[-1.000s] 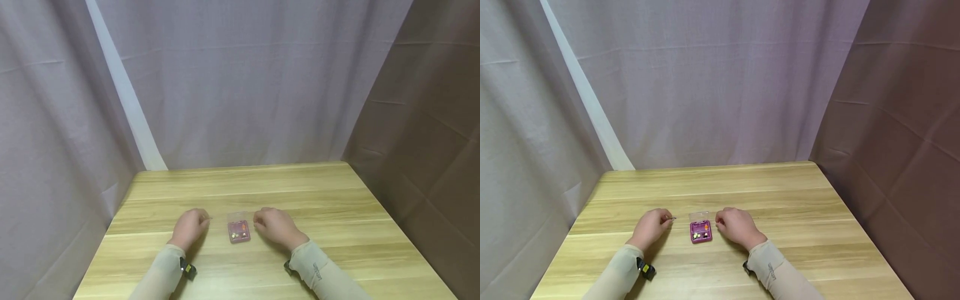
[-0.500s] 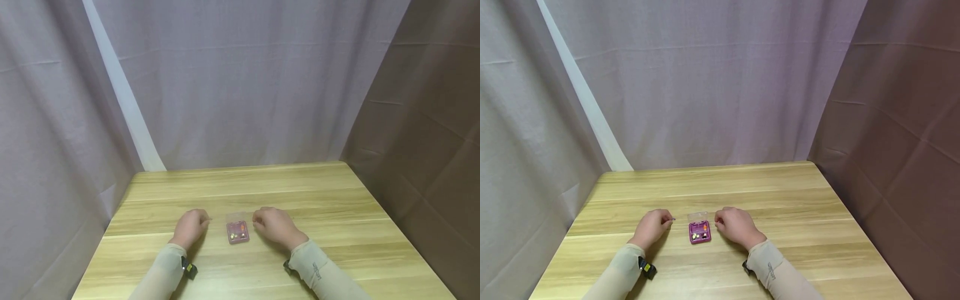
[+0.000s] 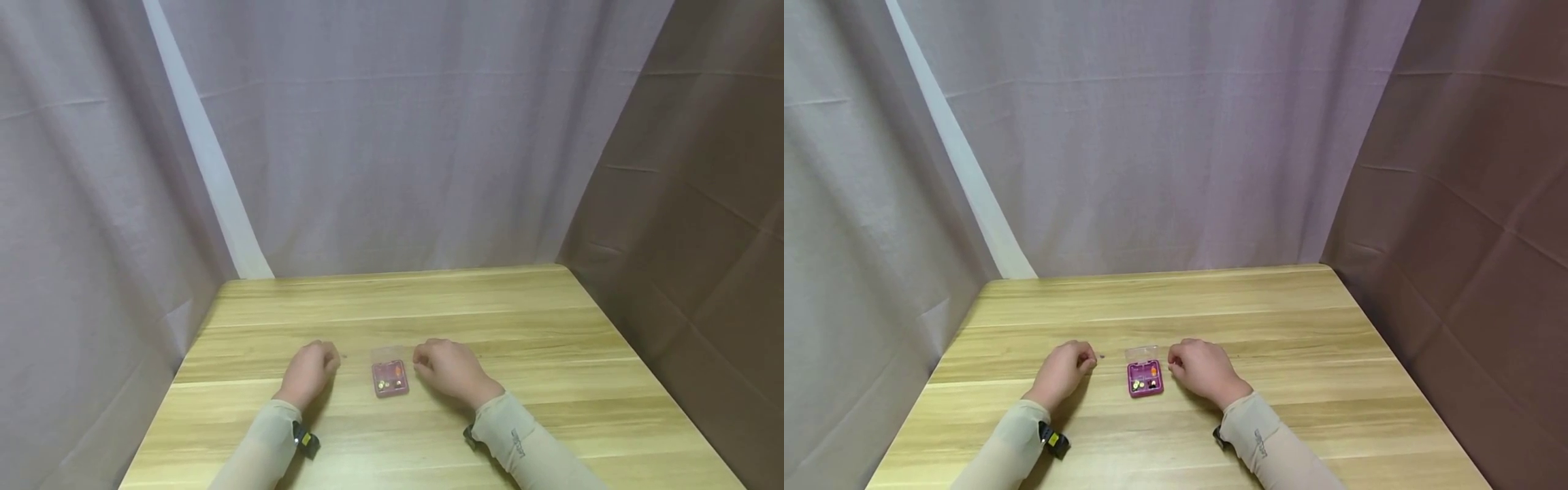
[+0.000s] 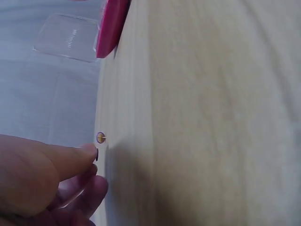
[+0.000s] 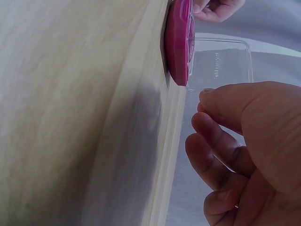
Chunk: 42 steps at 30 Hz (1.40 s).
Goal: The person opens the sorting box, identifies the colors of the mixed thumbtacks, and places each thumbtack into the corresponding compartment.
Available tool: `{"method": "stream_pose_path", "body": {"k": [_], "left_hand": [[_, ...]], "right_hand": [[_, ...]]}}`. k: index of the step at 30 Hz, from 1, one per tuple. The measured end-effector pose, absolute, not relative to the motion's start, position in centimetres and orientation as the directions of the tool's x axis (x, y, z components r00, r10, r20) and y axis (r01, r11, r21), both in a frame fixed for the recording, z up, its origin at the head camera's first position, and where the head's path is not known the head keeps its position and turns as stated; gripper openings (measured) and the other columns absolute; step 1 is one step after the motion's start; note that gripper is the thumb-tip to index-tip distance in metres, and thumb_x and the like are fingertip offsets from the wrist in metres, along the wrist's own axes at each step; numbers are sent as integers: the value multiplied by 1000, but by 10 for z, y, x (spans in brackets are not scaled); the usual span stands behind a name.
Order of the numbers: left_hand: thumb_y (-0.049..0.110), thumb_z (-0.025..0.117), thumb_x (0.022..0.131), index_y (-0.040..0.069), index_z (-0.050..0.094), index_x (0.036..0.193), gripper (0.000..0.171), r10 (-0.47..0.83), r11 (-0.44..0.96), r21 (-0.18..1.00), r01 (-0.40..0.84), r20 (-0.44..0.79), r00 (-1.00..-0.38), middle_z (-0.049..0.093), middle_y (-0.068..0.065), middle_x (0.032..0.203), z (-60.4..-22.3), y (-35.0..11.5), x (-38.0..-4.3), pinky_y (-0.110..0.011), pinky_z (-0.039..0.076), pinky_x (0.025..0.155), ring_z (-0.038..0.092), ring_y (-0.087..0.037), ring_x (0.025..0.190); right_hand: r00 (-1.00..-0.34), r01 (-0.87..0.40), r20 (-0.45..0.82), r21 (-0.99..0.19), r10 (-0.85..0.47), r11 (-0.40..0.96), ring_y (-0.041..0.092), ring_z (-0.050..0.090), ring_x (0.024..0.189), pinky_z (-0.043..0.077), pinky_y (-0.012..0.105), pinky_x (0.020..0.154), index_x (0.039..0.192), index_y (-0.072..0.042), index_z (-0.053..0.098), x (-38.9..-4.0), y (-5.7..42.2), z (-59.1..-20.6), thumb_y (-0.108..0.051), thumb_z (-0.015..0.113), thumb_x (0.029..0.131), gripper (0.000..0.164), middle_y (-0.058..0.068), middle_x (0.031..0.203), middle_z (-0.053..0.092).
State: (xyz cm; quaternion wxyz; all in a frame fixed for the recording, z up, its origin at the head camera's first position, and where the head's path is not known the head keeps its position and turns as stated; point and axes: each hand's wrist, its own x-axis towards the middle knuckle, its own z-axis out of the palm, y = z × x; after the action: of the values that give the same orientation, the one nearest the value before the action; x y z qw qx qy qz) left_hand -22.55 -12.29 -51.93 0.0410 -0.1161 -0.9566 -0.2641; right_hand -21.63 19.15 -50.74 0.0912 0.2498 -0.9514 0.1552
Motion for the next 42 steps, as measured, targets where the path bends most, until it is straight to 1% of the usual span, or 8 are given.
{"method": "stream_pose_path", "body": {"k": [7,12,19,24,28,31,36,42], "left_hand": [[17,67,90,21,66,81,11,220,806,527,269,155,-963,66,9,78,-518,-122,-221,-37,55,73,57,-8,74],[13,67,88,18,67,80,10,253,777,541,322,200,-946,69,6,79,-514,-115,-214,-36,55,72,58,-9,74],[14,68,88,16,65,82,7,336,737,527,423,258,-906,63,6,74,-502,-93,-201,-35,54,66,54,-10,68],[23,66,92,15,70,93,9,368,728,534,429,223,-903,71,2,85,-500,-73,-197,-38,57,73,60,-11,75],[24,65,93,16,72,97,12,402,729,507,460,227,-887,73,2,91,-504,-62,-198,-40,58,77,62,-11,81],[22,65,93,17,70,87,10,436,726,473,500,246,-866,68,7,80,-508,-58,-200,-34,57,70,59,-8,73],[22,63,94,21,62,72,22,458,728,444,523,253,-852,57,13,65,-509,-54,-204,-27,51,58,50,-6,60],[21,65,92,22,63,73,20,450,738,434,517,255,-856,57,14,66,-510,-53,-206,-26,50,57,50,-5,60]], "right_hand": [[-863,-498,240,-255,-444,829,3,55,71,53,30,65,92,-27,72,-216,193,-509,-33,71,86,8,-13,83,66],[-863,-497,242,-252,-443,831,3,55,71,53,29,65,92,-28,72,-217,194,-511,-34,70,86,9,-14,83,66],[-860,-500,255,-252,-442,828,2,55,70,53,29,64,91,-28,72,-216,194,-510,-34,71,86,8,-14,82,67],[-856,-506,262,-253,-445,825,3,56,71,53,30,64,91,-27,72,-215,193,-510,-33,72,85,9,-13,83,67],[-858,-505,256,-251,-446,826,3,55,70,53,29,62,90,-27,72,-215,192,-512,-33,73,85,7,-13,82,67],[-854,-512,256,-255,-453,820,3,55,70,53,30,63,89,-28,71,-214,192,-513,-33,73,85,6,-13,82,67],[-853,-514,258,-262,-454,817,3,56,71,54,31,64,89,-28,71,-213,192,-513,-32,72,86,5,-13,82,68],[-846,-524,275,-269,-457,808,3,57,71,55,32,66,88,-27,72,-210,191,-511,-30,73,85,5,-13,83,69]]}}
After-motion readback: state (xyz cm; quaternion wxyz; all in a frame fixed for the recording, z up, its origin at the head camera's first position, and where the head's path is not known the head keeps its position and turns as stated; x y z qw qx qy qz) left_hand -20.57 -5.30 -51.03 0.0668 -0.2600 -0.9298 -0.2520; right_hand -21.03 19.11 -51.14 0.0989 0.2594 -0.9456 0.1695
